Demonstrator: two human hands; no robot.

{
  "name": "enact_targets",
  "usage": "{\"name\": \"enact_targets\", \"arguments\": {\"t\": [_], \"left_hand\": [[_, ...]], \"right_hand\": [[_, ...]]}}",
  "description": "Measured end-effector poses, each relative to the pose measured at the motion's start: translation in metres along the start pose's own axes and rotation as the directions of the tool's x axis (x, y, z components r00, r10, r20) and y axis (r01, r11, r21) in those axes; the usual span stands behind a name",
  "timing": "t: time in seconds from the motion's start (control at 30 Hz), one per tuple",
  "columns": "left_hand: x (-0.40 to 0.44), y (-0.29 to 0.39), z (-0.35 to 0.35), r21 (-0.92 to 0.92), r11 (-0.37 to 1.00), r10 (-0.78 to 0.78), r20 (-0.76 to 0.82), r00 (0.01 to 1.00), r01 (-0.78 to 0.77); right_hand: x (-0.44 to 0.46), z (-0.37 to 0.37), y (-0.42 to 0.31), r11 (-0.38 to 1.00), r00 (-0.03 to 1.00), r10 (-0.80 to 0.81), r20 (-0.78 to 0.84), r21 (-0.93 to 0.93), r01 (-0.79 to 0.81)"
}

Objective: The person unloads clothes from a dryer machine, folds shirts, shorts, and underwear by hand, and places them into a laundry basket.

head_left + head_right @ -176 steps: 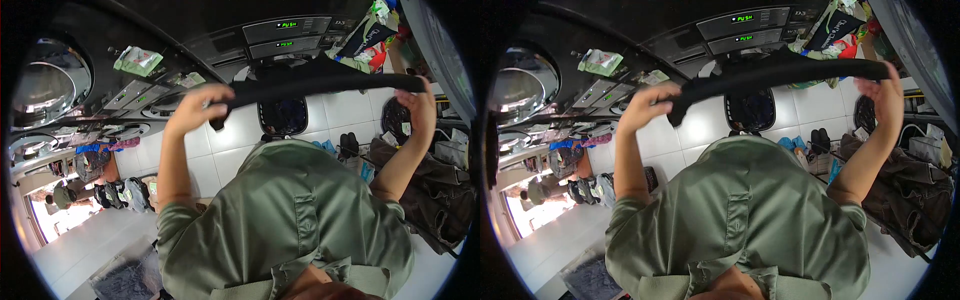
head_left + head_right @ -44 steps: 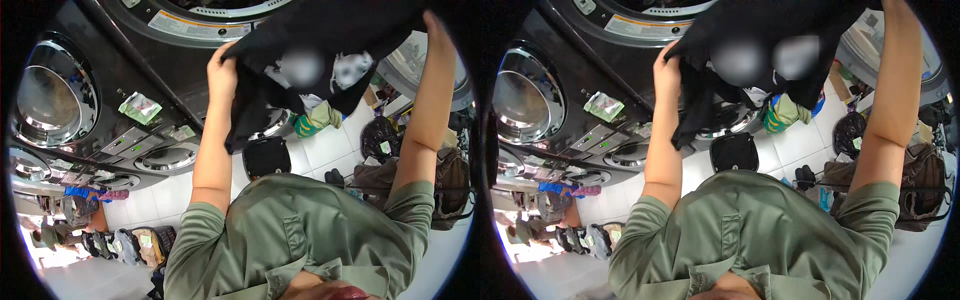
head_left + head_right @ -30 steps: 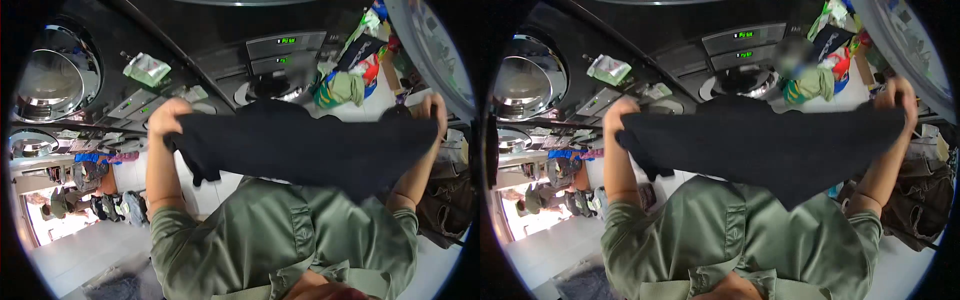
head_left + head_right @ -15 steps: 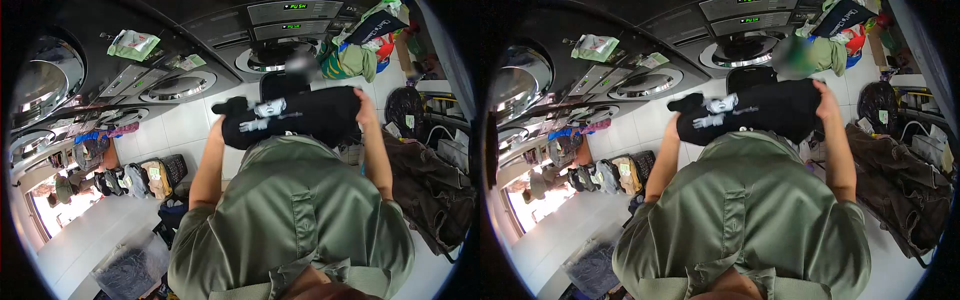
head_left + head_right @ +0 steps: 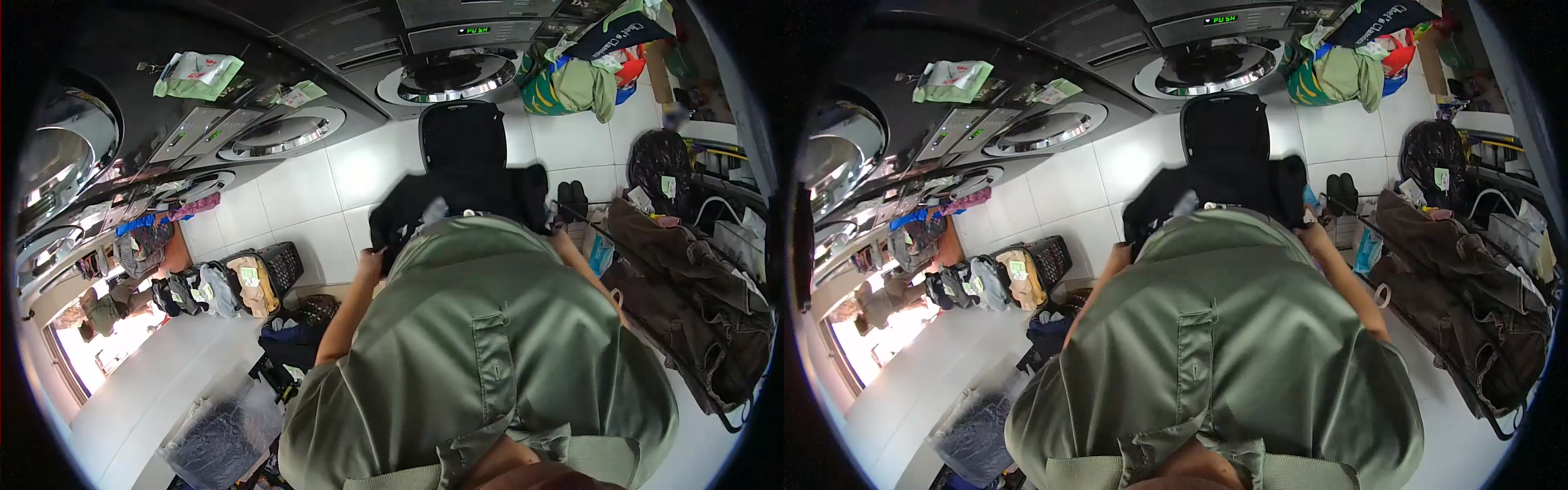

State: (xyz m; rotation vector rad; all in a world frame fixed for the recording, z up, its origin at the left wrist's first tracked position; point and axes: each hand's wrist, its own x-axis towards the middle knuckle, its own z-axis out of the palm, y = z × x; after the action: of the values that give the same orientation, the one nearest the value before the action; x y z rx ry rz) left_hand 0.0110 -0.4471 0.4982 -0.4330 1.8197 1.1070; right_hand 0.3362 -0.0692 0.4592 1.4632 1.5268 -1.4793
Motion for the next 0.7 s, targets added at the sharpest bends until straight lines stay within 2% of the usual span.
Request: {"name": "enact_targets", "arguments": {"t": [0.03, 0.07, 0.1, 0.13, 0.17, 0.2, 0.23, 0.27, 0.3, 0.33, 0.4, 0.43, 0.47, 0.5, 0.53, 0.57, 0.6, 0.63, 0.67, 0.7], "left_hand": [[-0.002, -0.01, 0.005, 0.322, 0.923, 0.268, -0.148, 0.952, -0.21], [-0.004, -0.015, 0.008, 0.63, 0.71, 0.538, -0.195, 0.82, -0.316], [-0.018, 0.006, 0.009, 0.726, 0.557, 0.583, 0.004, 0.813, -0.403], [-0.026, 0.034, 0.01, 0.778, 0.387, 0.587, 0.206, 0.783, -0.495], [-0.011, 0.044, 0.006, 0.436, 0.801, 0.158, 0.505, 0.848, -0.409], [-0.014, 0.05, 0.01, 0.434, 0.801, 0.161, 0.506, 0.847, -0.412], [-0.021, 0.062, 0.018, 0.401, 0.83, 0.115, 0.558, 0.822, -0.388], [-0.023, 0.07, 0.026, 0.368, 0.857, 0.072, 0.609, 0.79, -0.362], [-0.01, 0.066, 0.033, 0.456, 0.815, 0.006, 0.61, 0.792, -0.358], [-0.004, 0.069, 0.042, 0.538, 0.763, -0.059, 0.609, 0.791, -0.357], [0.011, 0.084, 0.07, 0.767, 0.309, -0.124, 0.618, 0.776, -0.562], [0.025, 0.085, 0.08, 0.77, 0.318, -0.146, 0.617, 0.774, -0.554], [0.041, 0.089, 0.087, 0.772, 0.327, -0.166, 0.615, 0.771, -0.545], [0.054, 0.1, 0.092, 0.749, 0.434, -0.224, 0.629, 0.745, -0.501], [0.063, 0.098, 0.094, 0.641, 0.649, -0.125, 0.622, 0.773, -0.41], [0.063, 0.109, 0.1, 0.529, 0.8, -0.156, 0.639, 0.753, -0.283], [0.059, 0.122, 0.105, 0.399, 0.908, -0.186, 0.658, 0.729, -0.129], [0.055, 0.134, 0.11, 0.407, 0.905, -0.195, 0.661, 0.724, -0.127], [0.052, 0.145, 0.114, 0.28, 0.96, -0.216, 0.681, 0.7, 0.024], [0.053, 0.15, 0.117, 0.151, 0.972, -0.236, 0.701, 0.673, 0.183]], "right_hand": [[0.012, 0.002, 0.013, 0.948, 0.976, -0.208, -0.059, -0.26, 0.186], [0.006, -0.001, 0.002, 0.948, 0.977, -0.204, -0.061, -0.259, 0.182], [-0.017, -0.003, -0.026, 0.863, 0.885, -0.465, 0.011, -0.217, 0.456], [-0.04, -0.005, -0.056, 0.704, 0.718, -0.692, 0.067, -0.156, 0.693], [-0.054, -0.006, -0.077, 0.831, 0.776, -0.513, 0.366, 0.439, 0.342], [-0.05, -0.005, -0.076, 0.831, 0.776, -0.514, 0.365, 0.437, 0.345], [-0.045, -0.002, -0.076, 0.886, 0.756, -0.463, 0.463, 0.211, 0.414], [-0.042, -0.002, -0.075, 0.892, 0.751, -0.426, 0.505, 0.093, 0.443], [-0.04, -0.001, -0.078, 0.88, 0.744, -0.387, 0.545, -0.024, 0.475], [-0.048, 0.006, -0.088, 0.933, 0.833, -0.298, 0.466, -0.042, 0.357], [-0.054, 0.011, -0.106, 0.993, 0.953, -0.094, 0.287, -0.047, 0.112], [-0.041, 0.008, -0.102, 0.967, 0.972, -0.21, 0.108, -0.122, 0.223], [-0.028, -0.002, -0.1, 0.968, 0.972, -0.209, 0.104, -0.119, 0.221], [-0.035, -0.013, -0.117, 0.982, 0.968, -0.164, 0.188, 0.123, 0.143], [-0.045, -0.022, -0.132, 0.936, 0.95, -0.141, 0.277, 0.351, 0.036], [-0.055, -0.025, -0.146, 0.934, 0.952, -0.137, 0.273, 0.356, 0.032], [-0.068, -0.021, -0.163, 0.931, 0.983, -0.128, 0.131, 0.358, 0.074], [-0.083, -0.017, -0.182, 0.928, 0.993, -0.118, -0.015, 0.355, 0.116], [-0.104, -0.012, -0.204, 0.916, 0.981, -0.18, 0.076, 0.377, 0.138], [-0.106, -0.002, -0.216, 0.943, 0.973, -0.209, 0.097, 0.283, 0.175]]}}
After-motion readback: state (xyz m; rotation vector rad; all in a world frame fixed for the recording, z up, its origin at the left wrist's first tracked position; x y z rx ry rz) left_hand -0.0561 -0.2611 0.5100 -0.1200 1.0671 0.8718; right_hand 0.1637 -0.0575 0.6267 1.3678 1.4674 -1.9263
